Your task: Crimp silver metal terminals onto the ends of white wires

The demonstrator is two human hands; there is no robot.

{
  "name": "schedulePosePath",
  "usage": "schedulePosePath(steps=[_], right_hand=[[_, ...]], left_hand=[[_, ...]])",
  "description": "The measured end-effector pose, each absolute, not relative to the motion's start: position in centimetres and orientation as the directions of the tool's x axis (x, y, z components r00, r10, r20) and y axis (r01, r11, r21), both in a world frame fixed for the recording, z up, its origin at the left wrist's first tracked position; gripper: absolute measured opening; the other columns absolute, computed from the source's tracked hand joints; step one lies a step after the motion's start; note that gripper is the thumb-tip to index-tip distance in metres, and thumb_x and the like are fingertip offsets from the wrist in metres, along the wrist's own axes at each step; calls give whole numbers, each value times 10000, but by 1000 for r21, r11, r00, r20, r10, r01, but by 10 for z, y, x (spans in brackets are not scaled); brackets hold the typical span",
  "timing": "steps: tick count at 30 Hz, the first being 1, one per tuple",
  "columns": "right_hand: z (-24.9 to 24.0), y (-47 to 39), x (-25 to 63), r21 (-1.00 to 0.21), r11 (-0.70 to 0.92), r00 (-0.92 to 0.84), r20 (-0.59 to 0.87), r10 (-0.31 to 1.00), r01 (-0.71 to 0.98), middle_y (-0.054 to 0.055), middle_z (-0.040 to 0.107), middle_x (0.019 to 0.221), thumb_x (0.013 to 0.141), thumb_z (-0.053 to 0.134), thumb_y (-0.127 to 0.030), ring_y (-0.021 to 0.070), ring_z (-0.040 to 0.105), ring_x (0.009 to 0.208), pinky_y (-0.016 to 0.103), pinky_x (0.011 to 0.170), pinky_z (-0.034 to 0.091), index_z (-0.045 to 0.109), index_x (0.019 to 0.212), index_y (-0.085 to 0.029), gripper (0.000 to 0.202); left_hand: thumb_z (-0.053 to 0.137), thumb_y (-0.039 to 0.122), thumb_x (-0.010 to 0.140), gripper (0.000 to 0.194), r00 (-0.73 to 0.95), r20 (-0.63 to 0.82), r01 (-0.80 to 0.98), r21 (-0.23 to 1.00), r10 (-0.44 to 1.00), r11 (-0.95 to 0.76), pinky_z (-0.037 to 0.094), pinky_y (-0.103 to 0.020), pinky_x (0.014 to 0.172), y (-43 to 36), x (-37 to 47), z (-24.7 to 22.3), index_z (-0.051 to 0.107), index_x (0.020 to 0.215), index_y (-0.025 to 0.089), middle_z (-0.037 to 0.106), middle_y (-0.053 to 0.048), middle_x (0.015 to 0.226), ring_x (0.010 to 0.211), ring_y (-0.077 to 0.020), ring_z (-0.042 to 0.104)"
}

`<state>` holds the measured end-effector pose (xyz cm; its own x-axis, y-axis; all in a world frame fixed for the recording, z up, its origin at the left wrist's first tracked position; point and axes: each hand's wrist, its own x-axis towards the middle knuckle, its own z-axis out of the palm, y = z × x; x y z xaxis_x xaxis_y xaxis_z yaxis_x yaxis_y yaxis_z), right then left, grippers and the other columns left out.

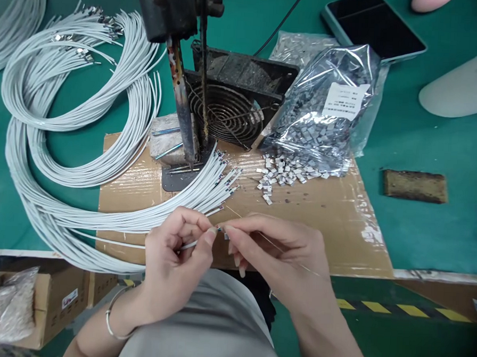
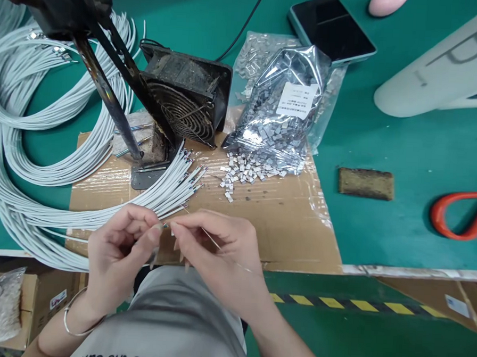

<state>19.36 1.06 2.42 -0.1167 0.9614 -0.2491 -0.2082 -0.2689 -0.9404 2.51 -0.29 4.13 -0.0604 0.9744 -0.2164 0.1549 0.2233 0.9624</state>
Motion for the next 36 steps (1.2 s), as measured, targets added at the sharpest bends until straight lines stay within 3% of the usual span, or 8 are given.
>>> schedulePosePath(steps=[6,11,17,20,22,26,36], right_hand=[[17,15,198,-912,-296,-6,-307,952,-286,-15,717,640,935,839,-290,103,639,502,180,455,568,865,879,-264,68],[18,14,190,-945,-244,33,-257,966,-220,4,751,691,914,850,-271,126,657,527,229,495,610,861,825,-253,91],[23,16,183,-975,-103,66,-118,991,-199,6,783,782,902,816,-169,108,631,536,233,501,555,880,846,-277,137],[24,16,182,-974,-84,75,-102,992,-212,5,779,774,900,807,-143,107,617,538,236,508,545,883,855,-275,159],[24,15,181,-973,-85,73,-103,992,-216,5,778,779,906,808,-142,104,610,548,232,518,539,885,867,-274,157],[24,15,182,-969,-79,60,-96,994,-233,-5,765,771,913,810,-141,96,602,565,214,512,506,890,884,-286,169],[24,14,183,-983,-43,56,-54,997,-180,-11,770,780,911,807,-116,101,619,611,224,581,530,898,904,-312,217]], left_hand=[[758,193,924,123,-68,-283,65,956,957,287,266,-170,405,4,22,47,729,804,191,590,52,542,421,-58,367],[794,186,903,110,-89,-282,78,954,955,289,306,-163,421,6,21,50,754,801,186,612,39,556,451,-65,402],[804,196,884,112,-109,-265,120,953,958,277,273,-169,409,8,21,49,759,782,187,632,26,578,453,-64,382],[811,195,856,109,-134,-267,142,948,954,285,240,-176,415,8,23,50,758,760,188,577,38,562,458,-61,338],[806,188,838,109,-162,-295,134,939,942,317,234,-187,430,7,25,53,743,749,184,614,25,626,473,-55,319],[805,150,789,115,-190,-327,93,933,926,348,257,-199,462,7,30,58,707,738,180,731,-16,829,509,-49,351],[802,112,795,123,-185,-284,93,948,941,304,273,-210,467,5,29,52,722,739,187,745,-23,841,550,-67,428]])
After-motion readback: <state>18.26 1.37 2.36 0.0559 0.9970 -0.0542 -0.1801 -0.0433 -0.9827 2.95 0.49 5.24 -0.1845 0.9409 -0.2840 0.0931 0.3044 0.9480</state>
